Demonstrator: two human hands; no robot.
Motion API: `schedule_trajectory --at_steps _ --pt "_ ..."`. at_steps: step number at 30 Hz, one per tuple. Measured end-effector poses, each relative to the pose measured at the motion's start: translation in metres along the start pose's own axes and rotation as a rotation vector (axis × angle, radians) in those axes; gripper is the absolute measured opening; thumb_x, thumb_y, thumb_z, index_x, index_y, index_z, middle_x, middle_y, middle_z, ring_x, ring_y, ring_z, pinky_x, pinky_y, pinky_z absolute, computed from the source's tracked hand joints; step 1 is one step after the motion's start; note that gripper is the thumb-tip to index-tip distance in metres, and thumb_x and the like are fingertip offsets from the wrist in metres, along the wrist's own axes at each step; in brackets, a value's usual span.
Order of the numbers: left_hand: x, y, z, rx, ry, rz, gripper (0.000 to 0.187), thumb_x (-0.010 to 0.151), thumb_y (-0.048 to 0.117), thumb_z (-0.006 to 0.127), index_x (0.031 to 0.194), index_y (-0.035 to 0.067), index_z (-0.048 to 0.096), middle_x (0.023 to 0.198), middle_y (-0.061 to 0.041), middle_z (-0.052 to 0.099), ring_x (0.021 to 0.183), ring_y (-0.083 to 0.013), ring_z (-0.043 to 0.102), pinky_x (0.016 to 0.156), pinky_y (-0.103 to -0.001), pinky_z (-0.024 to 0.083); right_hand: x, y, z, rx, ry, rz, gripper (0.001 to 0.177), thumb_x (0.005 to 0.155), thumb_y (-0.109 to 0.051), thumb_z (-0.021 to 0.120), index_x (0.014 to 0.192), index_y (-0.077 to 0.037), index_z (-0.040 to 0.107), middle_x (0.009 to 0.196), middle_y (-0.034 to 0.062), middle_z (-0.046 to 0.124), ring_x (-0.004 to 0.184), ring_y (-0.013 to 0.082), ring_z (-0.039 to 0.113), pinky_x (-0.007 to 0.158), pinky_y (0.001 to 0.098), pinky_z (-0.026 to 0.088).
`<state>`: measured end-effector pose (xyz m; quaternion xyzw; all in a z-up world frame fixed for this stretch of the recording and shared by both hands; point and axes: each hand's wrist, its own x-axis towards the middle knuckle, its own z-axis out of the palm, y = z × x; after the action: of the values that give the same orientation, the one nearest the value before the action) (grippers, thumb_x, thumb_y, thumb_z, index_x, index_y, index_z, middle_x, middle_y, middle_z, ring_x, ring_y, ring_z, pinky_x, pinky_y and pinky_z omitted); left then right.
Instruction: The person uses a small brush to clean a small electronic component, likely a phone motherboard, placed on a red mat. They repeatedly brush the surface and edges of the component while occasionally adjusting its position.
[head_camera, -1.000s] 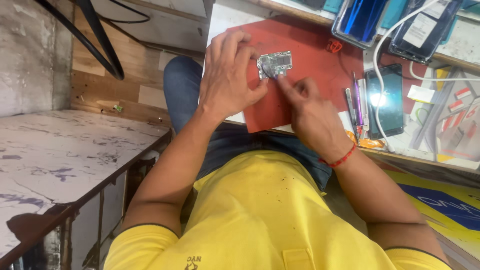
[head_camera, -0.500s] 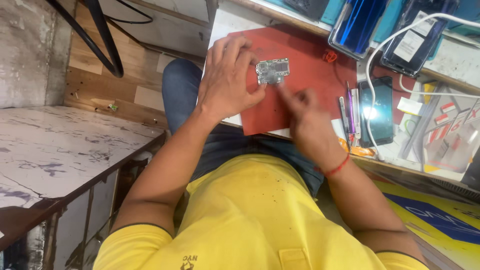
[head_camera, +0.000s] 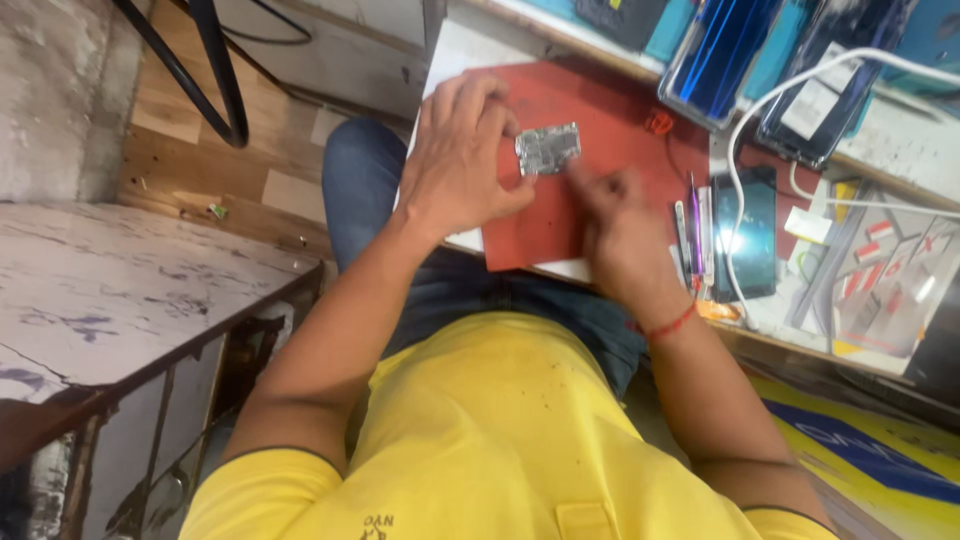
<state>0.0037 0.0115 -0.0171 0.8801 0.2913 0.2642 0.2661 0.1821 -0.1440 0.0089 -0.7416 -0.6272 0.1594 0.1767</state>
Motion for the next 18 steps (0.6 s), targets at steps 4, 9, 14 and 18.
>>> schedule_trajectory --at_steps 4,9,14,18 --pt "-0.001 0.0 0.001 0.025 0.034 0.033 0.048 0.069 0.033 0.087 0.101 0.008 0.063 0.13 -0.011 0.052 0.13 -0.0351 0.043 0.11 -0.051 0.035 -0.008 -0.004 -0.001 0.034 -0.021 0.02 0.059 0.09 0.004 0.053 0.146 -0.012 0.059 0.11 0.0227 0.06 0.088 0.0448 0.065 0.076 0.0521 0.053" --pt "-0.003 -0.002 0.004 0.004 0.023 0.027 0.047 0.072 0.032 0.087 0.104 0.007 0.063 0.133 -0.012 0.052 0.129 -0.0339 0.043 0.112 -0.049 0.036 0.001 0.0 -0.001 -0.032 0.042 0.065 0.052 0.095 0.003 0.054 0.144 -0.011 0.061 0.108 0.0228 0.062 0.084 0.0452 0.065 0.073 0.0525 0.052" --pt "-0.005 -0.004 0.003 0.015 0.039 0.041 0.045 0.073 0.033 0.087 0.102 0.008 0.064 0.131 -0.011 0.054 0.129 -0.0342 0.044 0.112 -0.049 0.036 0.01 -0.004 -0.005 -0.03 0.056 -0.007 0.055 0.093 0.005 0.053 0.146 -0.008 0.06 0.109 0.0229 0.062 0.088 0.0436 0.065 0.076 0.0517 0.053" --pt "0.0 -0.003 -0.001 -0.001 0.043 0.044 0.047 0.071 0.033 0.087 0.103 0.007 0.064 0.129 -0.013 0.053 0.13 -0.0348 0.045 0.11 -0.05 0.037 0.005 -0.021 -0.007 -0.026 0.018 -0.032 0.063 0.086 0.007 0.049 0.147 -0.006 0.058 0.109 0.0246 0.061 0.086 0.0441 0.064 0.074 0.0519 0.054"
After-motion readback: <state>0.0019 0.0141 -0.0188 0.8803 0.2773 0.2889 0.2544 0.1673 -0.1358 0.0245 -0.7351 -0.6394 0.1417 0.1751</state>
